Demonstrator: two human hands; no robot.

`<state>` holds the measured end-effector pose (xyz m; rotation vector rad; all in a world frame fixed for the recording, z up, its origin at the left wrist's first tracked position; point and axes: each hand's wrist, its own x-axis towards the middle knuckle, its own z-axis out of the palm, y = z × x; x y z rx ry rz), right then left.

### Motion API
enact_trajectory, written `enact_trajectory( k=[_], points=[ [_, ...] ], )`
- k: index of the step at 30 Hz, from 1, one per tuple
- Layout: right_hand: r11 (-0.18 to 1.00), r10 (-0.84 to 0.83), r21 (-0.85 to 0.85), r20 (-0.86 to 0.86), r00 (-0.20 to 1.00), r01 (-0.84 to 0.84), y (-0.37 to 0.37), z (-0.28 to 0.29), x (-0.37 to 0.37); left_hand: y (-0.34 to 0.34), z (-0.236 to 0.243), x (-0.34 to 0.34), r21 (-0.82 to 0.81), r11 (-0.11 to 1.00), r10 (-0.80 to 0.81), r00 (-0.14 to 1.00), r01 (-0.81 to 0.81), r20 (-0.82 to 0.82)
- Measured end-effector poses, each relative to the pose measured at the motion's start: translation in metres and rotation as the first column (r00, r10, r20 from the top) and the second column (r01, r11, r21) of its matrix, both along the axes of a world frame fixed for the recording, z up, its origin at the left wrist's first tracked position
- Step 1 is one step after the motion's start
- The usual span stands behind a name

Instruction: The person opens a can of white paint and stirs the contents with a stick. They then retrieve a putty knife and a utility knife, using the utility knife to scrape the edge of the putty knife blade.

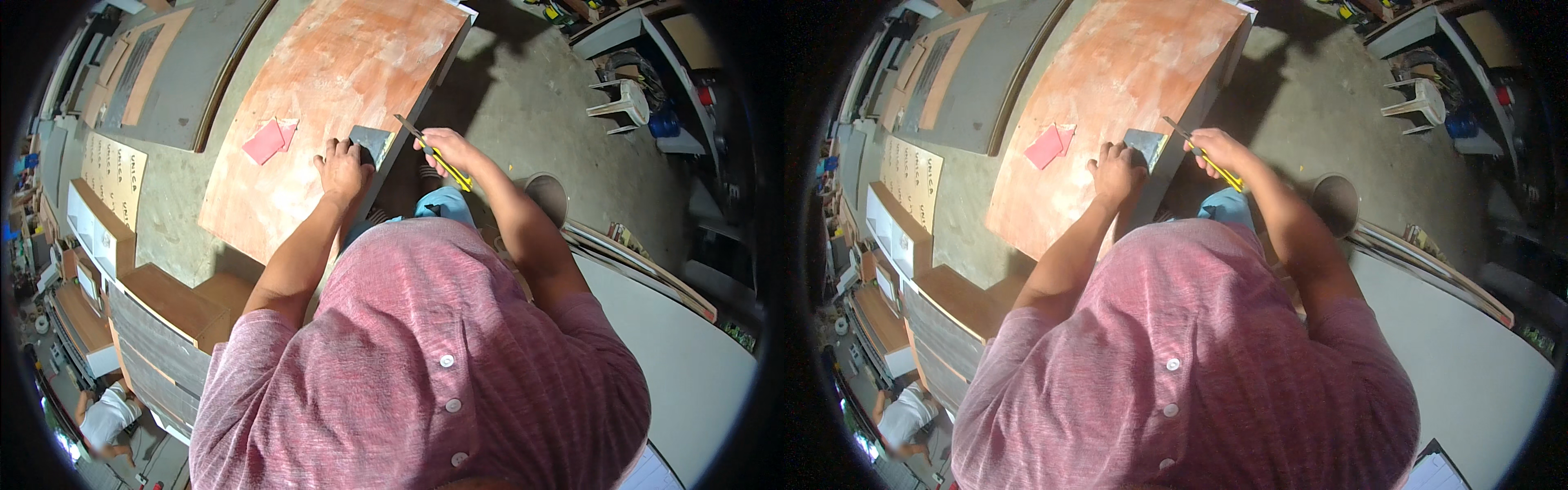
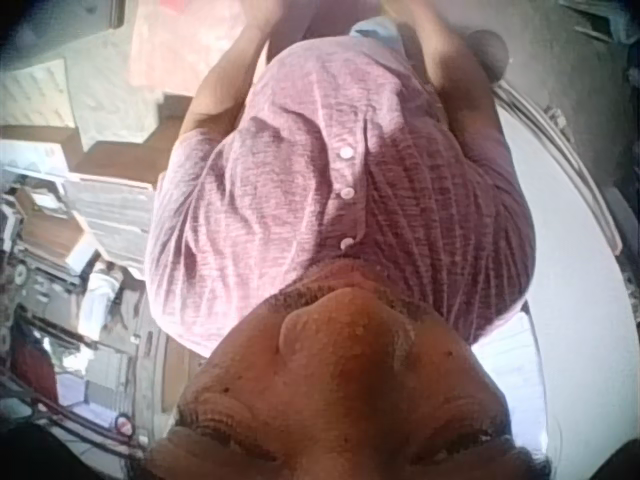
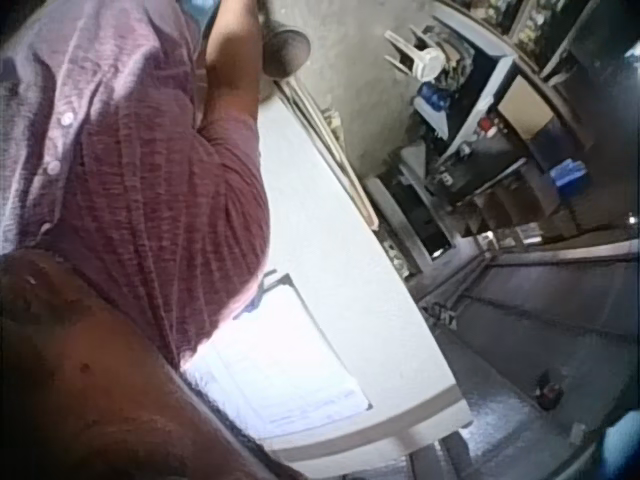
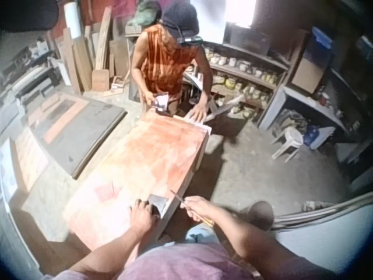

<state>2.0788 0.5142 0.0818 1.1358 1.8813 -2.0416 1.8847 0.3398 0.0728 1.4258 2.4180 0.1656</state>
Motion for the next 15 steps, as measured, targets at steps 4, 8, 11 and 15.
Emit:
enact_trajectory(
  k=[4, 8, 11, 15],
  points=[
    [0.997, -0.047, 0.061, 0.052, 0.998, 0.044, 0.006, 0.009, 0.032, 0.007, -0.005, 0.001, 0.039, 0.996, 0.081, 0.997, -0.081, -0.007],
    [0.974, -0.225, 0.03, 0.076, 0.971, 0.223, 0.006, -0.024, 0.082, 0.016, -0.006, 0.006, 0.043, 0.993, 0.111, 0.988, -0.106, -0.109],
    [0.965, -0.223, 0.168, 0.11, 0.969, 0.204, 0.011, -0.035, 0.109, 0.021, -0.009, 0.008, -0.018, 0.989, 0.14, 0.982, -0.144, -0.128],
    [0.9, -0.117, 0.43, 0.078, 0.99, 0.072, 0.039, -0.087, 0.152, 0.028, 0.001, 0.017, 0.093, 0.984, 0.169, 0.958, -0.151, -0.231]
  ],
)
